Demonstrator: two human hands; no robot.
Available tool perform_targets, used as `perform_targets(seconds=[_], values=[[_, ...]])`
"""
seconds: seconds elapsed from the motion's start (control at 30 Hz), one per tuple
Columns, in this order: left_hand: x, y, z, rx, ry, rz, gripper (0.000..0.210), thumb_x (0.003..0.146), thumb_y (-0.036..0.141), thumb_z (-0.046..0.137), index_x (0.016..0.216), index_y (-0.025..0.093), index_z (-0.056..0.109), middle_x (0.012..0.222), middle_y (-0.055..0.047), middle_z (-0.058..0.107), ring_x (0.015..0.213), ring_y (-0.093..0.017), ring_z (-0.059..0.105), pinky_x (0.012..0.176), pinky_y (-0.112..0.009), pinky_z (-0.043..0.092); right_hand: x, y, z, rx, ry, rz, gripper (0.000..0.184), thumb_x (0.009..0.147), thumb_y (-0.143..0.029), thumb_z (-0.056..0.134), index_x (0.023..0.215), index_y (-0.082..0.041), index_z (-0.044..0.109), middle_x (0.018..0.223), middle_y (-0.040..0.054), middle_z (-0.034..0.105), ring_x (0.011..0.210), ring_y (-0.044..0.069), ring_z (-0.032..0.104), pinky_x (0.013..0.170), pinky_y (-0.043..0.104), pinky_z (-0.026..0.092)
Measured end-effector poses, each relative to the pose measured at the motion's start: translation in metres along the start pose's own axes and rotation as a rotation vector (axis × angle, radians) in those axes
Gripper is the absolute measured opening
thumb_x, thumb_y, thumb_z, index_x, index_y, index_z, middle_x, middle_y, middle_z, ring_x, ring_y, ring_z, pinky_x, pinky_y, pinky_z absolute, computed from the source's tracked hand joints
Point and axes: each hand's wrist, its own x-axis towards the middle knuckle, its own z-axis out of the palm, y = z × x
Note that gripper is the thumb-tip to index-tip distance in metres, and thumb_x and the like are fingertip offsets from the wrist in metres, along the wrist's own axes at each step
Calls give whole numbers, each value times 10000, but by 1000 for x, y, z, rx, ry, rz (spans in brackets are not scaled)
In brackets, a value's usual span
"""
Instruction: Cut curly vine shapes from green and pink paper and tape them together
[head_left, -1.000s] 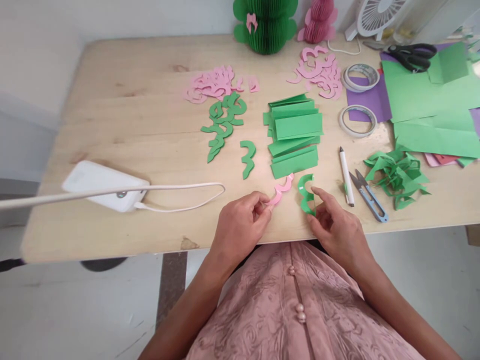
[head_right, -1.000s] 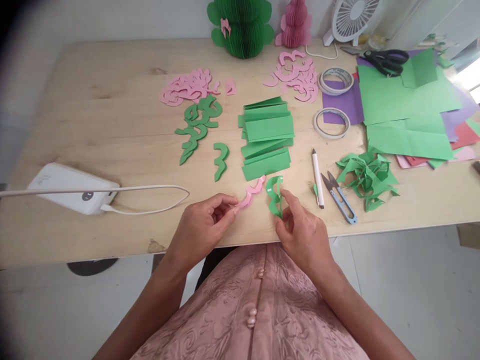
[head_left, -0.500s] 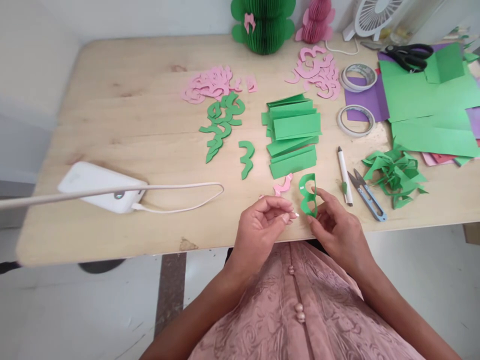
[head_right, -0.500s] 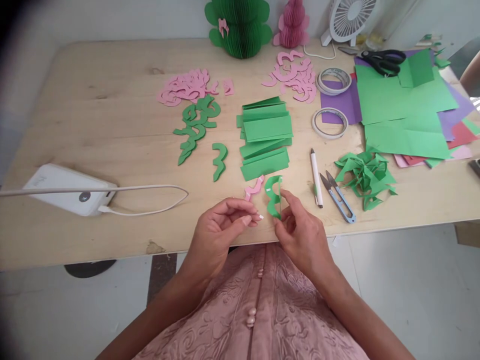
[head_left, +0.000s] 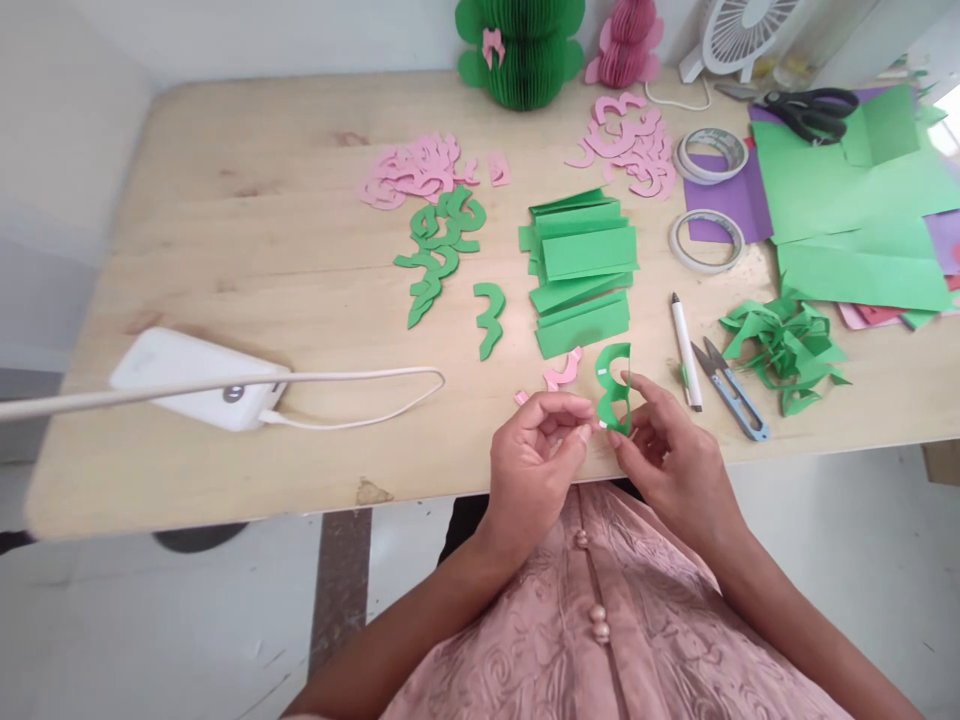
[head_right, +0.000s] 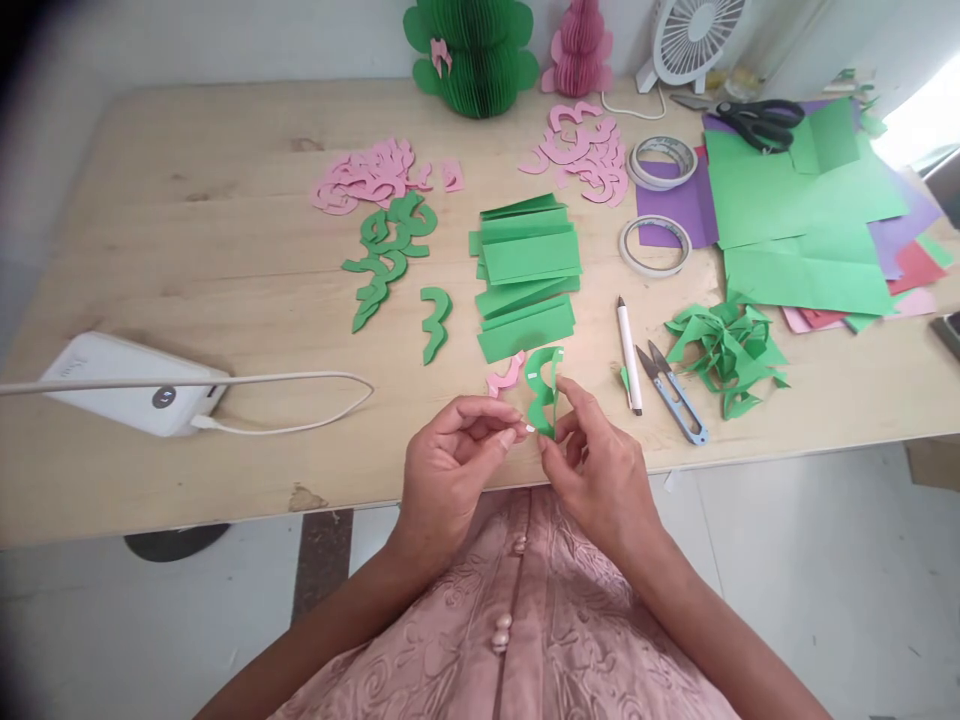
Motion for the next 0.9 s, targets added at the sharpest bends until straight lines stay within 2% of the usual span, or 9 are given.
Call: perform_targets(seconds=[0.23,0.57,0.8,0.9], values=[[1,-4,4,24,40,83,171,755,118,662,907,187,628,845,-9,655,813,-119,641,813,-252,538,-1,-2,2,-5,34,-36,473,830,-220,567,1293,-182,481,724,-38,547,487,83,473,487,205,440],[1,-6,9,35,97,110,213,743,111,659,932,186,596,856,-13,643,799,-119,641,780,-255,551,-2,-5,8,64,87,0,485,832,-255,588,1303,-205,482,708,-46,553,482,79,471,476,206,446],[1,-8,14,0,123,151,320,750,99,648,1035,221,570,1035,-36,609,833,-112,614,809,-275,552,-6,-5,13,236,120,67,557,804,-244,623,1335,-240,455,692,-51,532,496,98,485,449,224,446],[2,-8,16,-9,118,171,361,755,84,633,1072,234,549,1102,-45,603,860,-112,608,824,-277,550,-7,-2,17,331,114,112,600,805,-251,635,1368,-243,427,726,-31,557,550,120,524,485,250,471]])
